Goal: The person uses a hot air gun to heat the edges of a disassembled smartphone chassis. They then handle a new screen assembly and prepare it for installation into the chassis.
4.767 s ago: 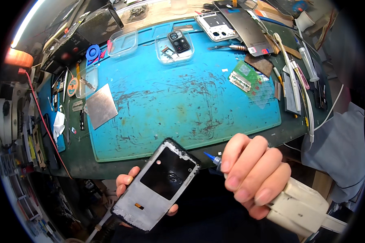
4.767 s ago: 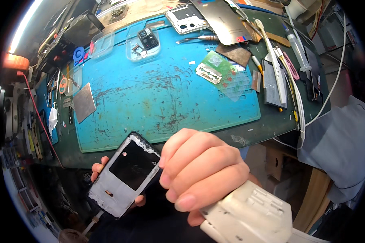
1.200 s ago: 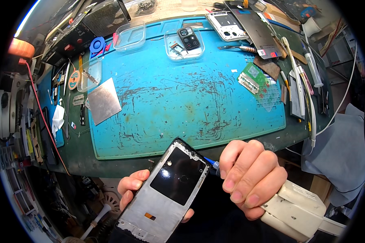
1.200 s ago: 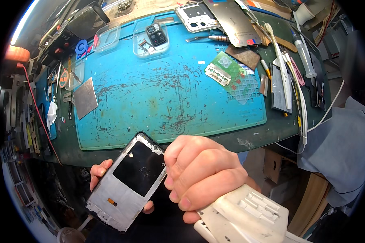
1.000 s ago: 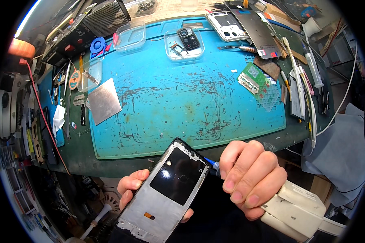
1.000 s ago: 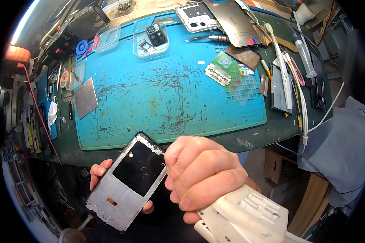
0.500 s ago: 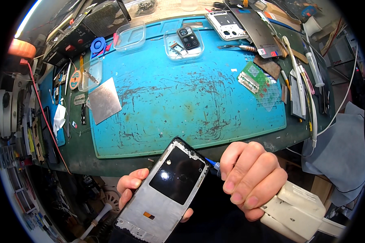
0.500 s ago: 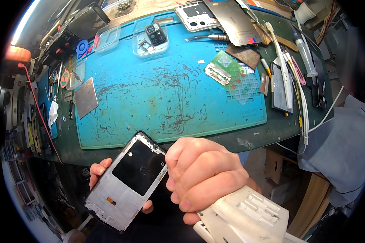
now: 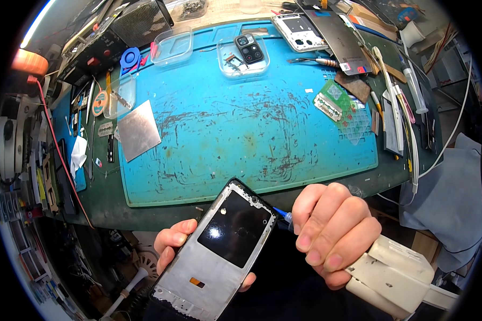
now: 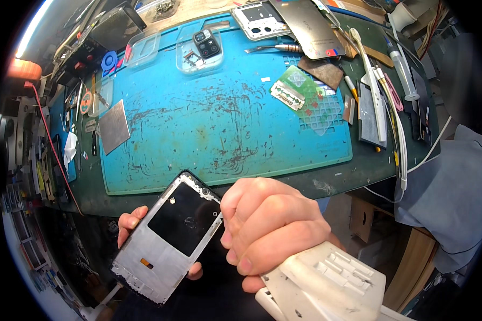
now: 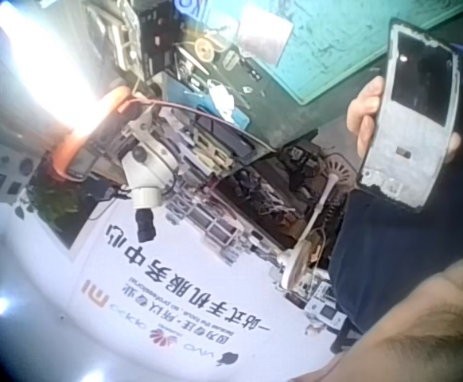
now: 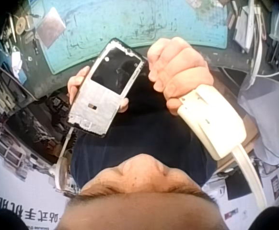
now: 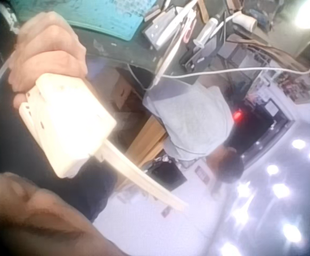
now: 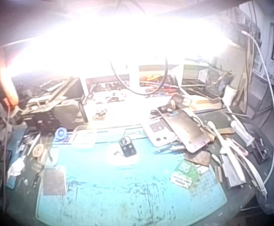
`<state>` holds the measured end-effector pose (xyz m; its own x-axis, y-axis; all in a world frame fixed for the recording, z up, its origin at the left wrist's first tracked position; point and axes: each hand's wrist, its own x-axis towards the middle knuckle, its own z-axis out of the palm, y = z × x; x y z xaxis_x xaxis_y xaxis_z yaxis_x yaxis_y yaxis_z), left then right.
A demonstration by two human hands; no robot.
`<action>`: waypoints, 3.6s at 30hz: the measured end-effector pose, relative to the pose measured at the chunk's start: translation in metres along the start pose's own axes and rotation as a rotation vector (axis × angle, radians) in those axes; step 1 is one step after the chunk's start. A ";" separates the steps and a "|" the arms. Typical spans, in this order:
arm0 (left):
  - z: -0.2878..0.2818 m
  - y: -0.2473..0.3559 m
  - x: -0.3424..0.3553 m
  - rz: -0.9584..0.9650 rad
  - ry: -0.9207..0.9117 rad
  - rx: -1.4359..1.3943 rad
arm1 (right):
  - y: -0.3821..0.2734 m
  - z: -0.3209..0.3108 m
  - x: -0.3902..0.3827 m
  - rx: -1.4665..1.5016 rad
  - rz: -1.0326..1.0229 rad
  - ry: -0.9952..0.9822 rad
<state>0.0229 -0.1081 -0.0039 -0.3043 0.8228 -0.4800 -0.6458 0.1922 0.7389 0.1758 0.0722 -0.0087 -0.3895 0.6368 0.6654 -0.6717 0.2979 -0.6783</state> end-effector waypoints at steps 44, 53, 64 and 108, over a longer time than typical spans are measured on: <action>0.042 -0.059 0.044 1.582 0.148 0.578 | -0.015 0.006 0.000 -0.138 0.084 0.041; 0.033 -0.058 0.046 1.654 0.210 0.729 | -0.032 0.004 0.001 -0.148 0.188 0.162; 0.039 -0.061 0.041 1.646 0.332 1.104 | -0.061 -0.021 -0.020 0.507 1.063 -0.227; 0.001 -0.033 0.032 -0.221 -0.760 -0.505 | -0.021 0.006 0.035 0.083 0.024 0.015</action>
<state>0.0353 -0.0879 -0.0435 0.2854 0.9583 -0.0152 -0.9162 0.2774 0.2892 0.1723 0.0837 0.0304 -0.3974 0.6535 0.6442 -0.7126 0.2225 -0.6654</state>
